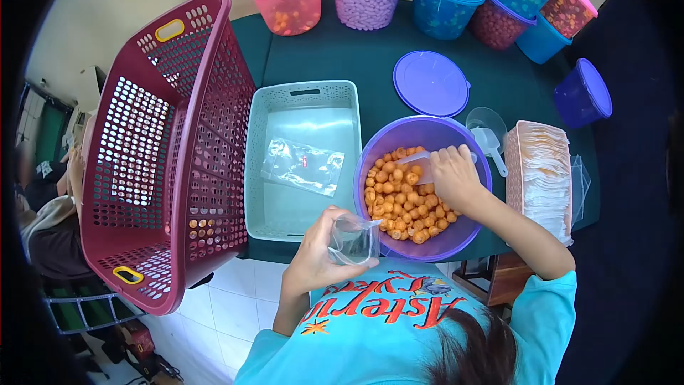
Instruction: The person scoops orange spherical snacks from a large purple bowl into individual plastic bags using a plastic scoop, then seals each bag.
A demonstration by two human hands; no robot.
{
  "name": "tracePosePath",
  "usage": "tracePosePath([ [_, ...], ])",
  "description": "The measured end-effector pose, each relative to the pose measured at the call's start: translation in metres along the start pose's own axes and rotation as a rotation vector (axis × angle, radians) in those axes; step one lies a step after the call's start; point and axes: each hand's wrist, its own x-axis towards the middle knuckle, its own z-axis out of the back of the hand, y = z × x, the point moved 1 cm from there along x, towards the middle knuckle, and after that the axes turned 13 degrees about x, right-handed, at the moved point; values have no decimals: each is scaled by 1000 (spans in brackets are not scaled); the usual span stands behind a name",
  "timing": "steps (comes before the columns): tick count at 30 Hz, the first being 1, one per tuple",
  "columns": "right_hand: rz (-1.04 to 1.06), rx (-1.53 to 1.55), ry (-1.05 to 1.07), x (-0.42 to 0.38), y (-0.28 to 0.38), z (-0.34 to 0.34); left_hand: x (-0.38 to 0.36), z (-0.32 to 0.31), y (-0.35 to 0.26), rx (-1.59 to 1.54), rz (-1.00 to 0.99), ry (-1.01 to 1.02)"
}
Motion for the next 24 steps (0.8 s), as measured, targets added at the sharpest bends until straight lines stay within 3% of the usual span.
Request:
tracePosePath([
  [2, 7, 249, 151, 1, 4, -3, -1, 0, 0, -19, -4, -15],
  [7, 86, 306, 125, 7, -2, -2, 1, 2, -2, 14, -21, -58],
  [9, 36, 423, 382, 8, -5, 4, 3, 3, -3, 127, -147, -110],
  [18, 157, 668, 650, 8, -7, 8, 3, -2, -4, 145, -97, -168],
  [22, 99, 762, 666, 7, -22, 23, 7, -2, -10, 159, -136, -201],
  [24, 73, 848, 554, 3, -31, 36, 11, -5, -7, 185, -154, -216],
])
